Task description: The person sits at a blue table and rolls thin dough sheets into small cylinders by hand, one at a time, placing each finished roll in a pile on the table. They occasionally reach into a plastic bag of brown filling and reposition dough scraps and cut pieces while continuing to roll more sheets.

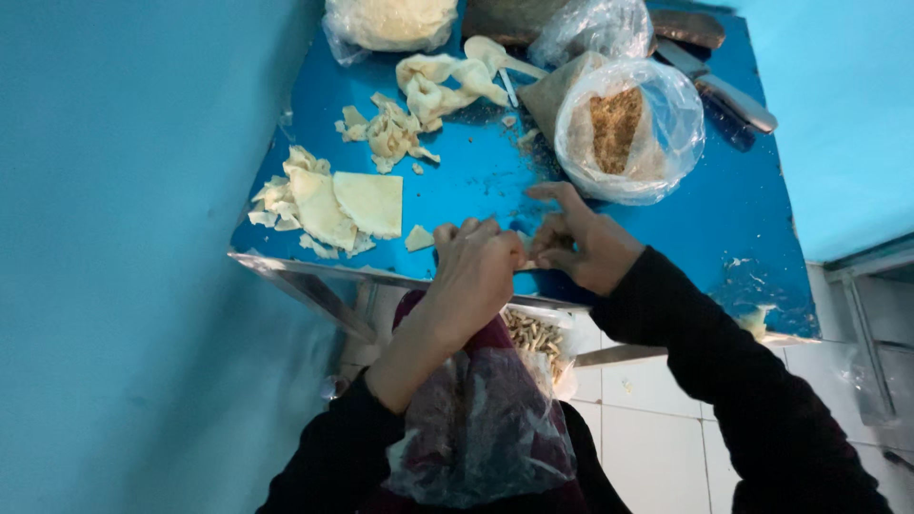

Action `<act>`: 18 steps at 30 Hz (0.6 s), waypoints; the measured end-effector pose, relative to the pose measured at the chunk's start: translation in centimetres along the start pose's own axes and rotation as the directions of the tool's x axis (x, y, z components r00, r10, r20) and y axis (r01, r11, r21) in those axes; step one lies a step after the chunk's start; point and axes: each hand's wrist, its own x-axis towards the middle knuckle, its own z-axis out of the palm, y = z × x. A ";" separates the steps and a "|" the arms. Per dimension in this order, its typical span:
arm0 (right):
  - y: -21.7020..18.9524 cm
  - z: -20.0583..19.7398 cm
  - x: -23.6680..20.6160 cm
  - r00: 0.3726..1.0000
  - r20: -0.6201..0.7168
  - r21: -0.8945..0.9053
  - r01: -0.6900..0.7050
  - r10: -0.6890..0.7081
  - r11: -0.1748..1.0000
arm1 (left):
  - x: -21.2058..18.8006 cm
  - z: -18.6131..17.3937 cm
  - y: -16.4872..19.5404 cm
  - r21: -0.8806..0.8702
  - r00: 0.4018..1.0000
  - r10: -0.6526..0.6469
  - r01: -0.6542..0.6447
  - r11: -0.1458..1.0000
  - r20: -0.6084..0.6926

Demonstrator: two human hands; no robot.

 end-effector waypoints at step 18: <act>0.9 2.6 -2.9 0.946 -0.176 -0.196 0.237 -0.272 0.952 | -2.6 0.5 1.5 0.375 0.963 0.269 -0.240 0.895 -0.026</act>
